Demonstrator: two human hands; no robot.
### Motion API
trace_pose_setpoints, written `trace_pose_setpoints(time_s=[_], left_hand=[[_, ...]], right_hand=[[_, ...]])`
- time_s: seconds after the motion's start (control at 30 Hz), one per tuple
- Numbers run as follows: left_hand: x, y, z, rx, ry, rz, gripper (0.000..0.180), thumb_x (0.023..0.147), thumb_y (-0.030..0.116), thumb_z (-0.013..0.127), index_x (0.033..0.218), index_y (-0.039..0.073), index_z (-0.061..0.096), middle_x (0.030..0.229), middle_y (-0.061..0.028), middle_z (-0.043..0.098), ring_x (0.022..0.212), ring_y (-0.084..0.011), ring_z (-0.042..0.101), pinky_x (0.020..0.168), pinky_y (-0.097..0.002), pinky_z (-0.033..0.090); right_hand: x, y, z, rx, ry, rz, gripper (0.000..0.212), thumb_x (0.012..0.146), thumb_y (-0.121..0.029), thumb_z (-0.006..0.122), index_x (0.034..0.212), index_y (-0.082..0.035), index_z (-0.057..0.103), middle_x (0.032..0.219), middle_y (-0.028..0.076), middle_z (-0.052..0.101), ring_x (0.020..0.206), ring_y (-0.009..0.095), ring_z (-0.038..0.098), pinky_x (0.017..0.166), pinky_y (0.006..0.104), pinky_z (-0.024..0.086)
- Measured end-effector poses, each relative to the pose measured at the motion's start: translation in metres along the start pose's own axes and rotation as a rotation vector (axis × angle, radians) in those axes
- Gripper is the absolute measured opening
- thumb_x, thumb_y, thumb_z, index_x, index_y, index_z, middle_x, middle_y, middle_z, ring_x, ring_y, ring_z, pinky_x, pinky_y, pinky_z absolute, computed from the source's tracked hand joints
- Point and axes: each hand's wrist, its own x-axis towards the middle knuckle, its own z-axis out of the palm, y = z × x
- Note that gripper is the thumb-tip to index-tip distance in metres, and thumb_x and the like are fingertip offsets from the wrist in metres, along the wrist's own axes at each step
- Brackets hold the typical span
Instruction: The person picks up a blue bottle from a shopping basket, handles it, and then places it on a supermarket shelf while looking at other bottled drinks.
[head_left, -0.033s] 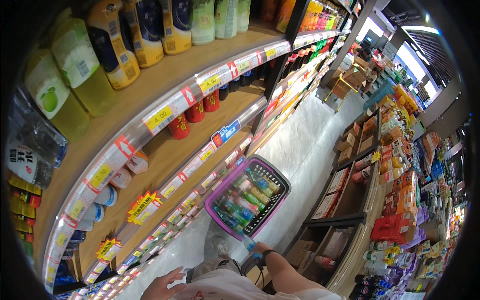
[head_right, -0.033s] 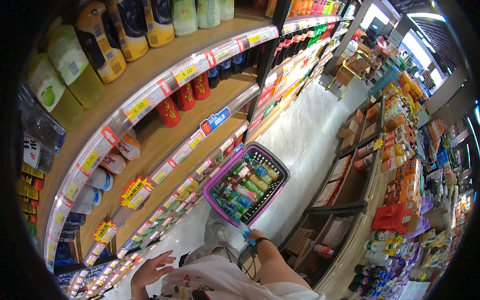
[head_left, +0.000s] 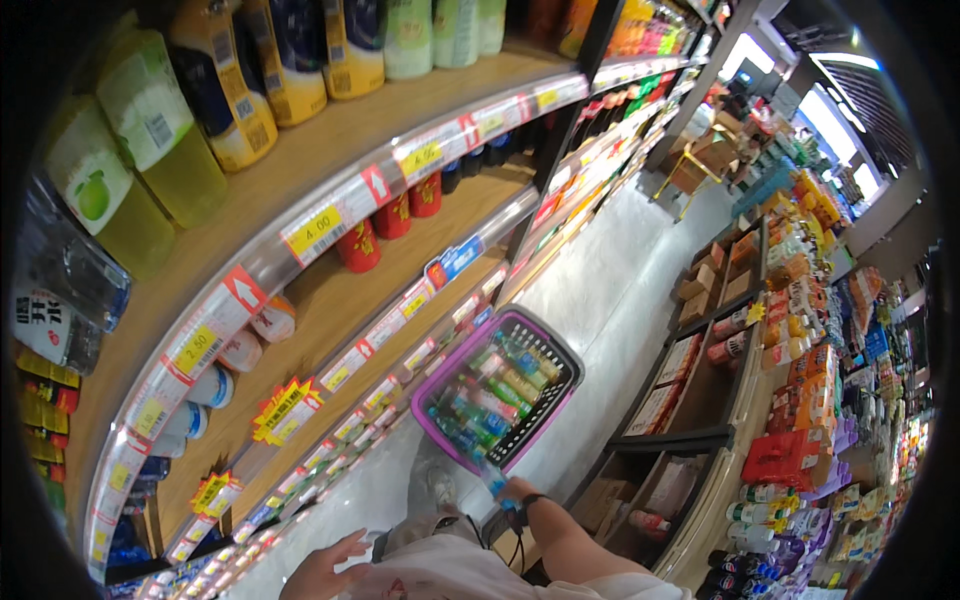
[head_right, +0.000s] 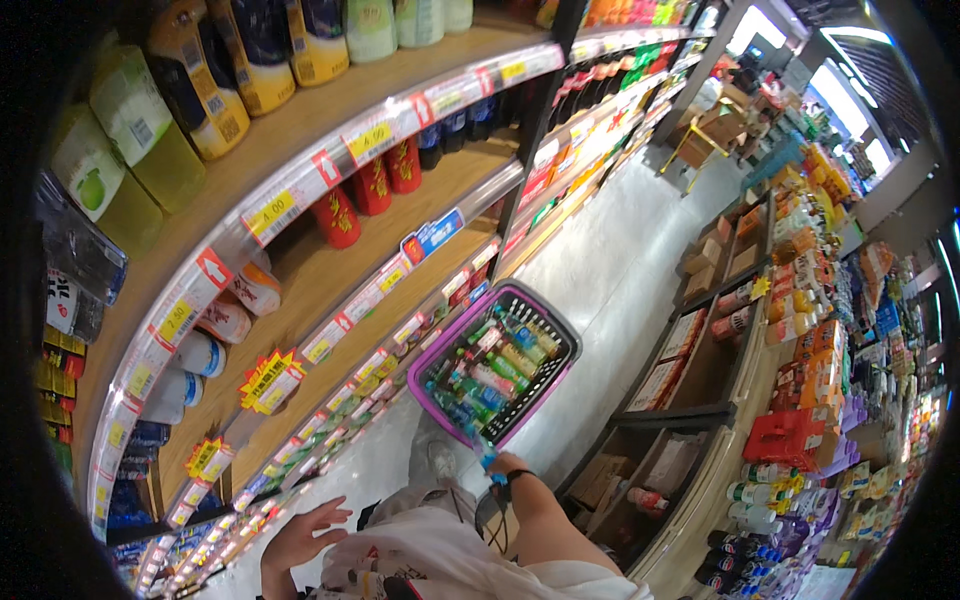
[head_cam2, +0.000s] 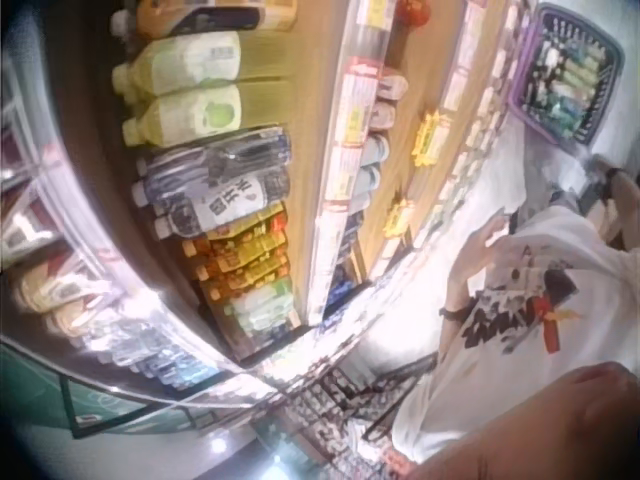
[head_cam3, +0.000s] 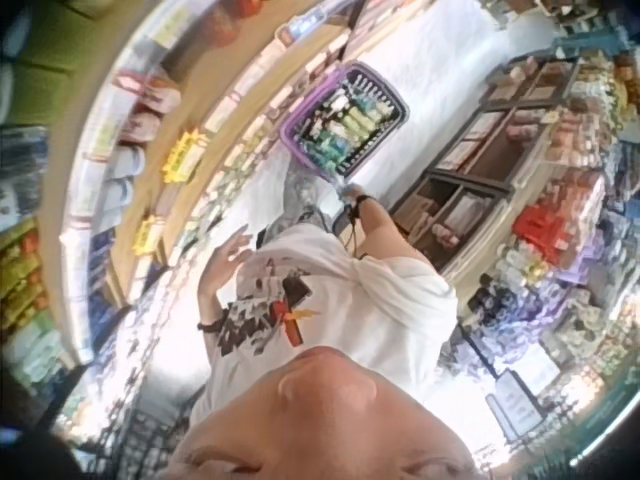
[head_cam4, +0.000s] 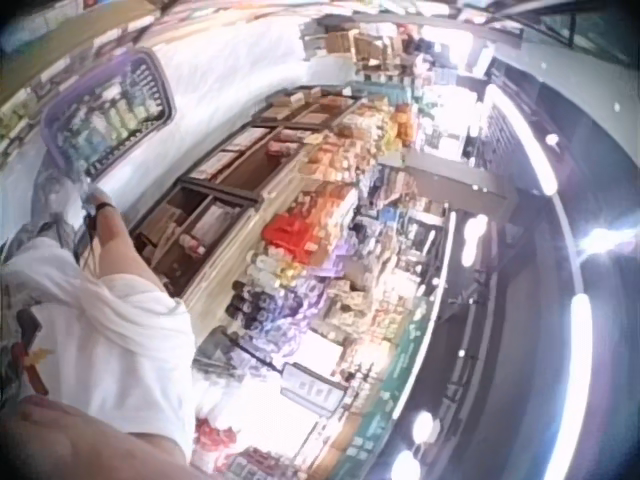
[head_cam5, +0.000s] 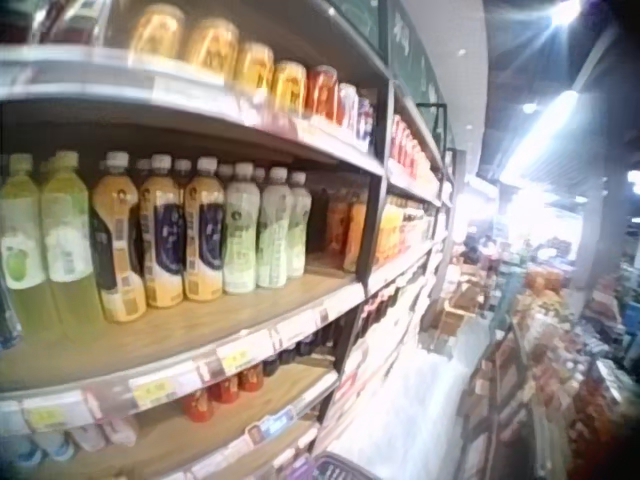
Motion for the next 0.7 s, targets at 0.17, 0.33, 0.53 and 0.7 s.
trace_pose_setpoints(time_s=[0.17, 0.33, 0.53, 0.7], left_hand=[[0.029, 0.010, -0.005, 0.103, 0.081, -0.097, 0.065, 0.093, 0.025, 0.068, 0.150, 0.010, 0.041, 0.131, -0.0134, 0.064, 0.121, -0.0260, 0.061, 0.105, -0.0361, 0.045], [0.048, -0.001, 0.003, 0.043, 0.128, -0.172, 0.064, 0.094, 0.026, 0.068, 0.149, 0.010, 0.041, 0.131, -0.0123, 0.064, 0.124, -0.0243, 0.060, 0.106, -0.0359, 0.044], [0.064, -0.002, 0.009, -0.010, 0.119, -0.225, 0.060, 0.095, 0.009, 0.064, 0.150, 0.009, 0.039, 0.132, -0.0105, 0.063, 0.124, -0.0227, 0.059, 0.102, -0.0362, 0.048], [0.073, -0.013, 0.015, -0.006, 0.164, -0.217, 0.064, 0.095, 0.022, 0.068, 0.151, 0.010, 0.040, 0.130, -0.0143, 0.064, 0.124, -0.0254, 0.060, 0.105, -0.0365, 0.044]], right_hand=[[0.079, -0.057, -0.033, 0.249, 0.003, -0.091, 0.072, 0.064, -0.051, 0.084, 0.107, 0.005, 0.071, 0.102, 0.017, 0.072, 0.097, 0.028, 0.069, 0.083, 0.0400, 0.054], [0.164, -0.049, -0.024, 0.234, 0.150, -0.141, 0.061, 0.063, -0.033, 0.089, 0.105, 0.007, 0.070, 0.094, 0.017, 0.072, 0.084, 0.026, 0.071, 0.070, 0.0395, 0.057], [0.200, -0.021, -0.024, 0.415, 0.090, -0.052, 0.075, 0.061, -0.042, 0.087, 0.116, 0.004, 0.066, 0.118, 0.022, 0.068, 0.110, 0.032, 0.066, 0.090, 0.0390, 0.055], [0.165, -0.046, -0.066, 0.062, 0.125, 0.013, 0.079, 0.060, -0.044, 0.084, 0.119, 0.006, 0.065, 0.121, 0.021, 0.067, 0.110, 0.030, 0.067, 0.092, 0.0367, 0.055]])
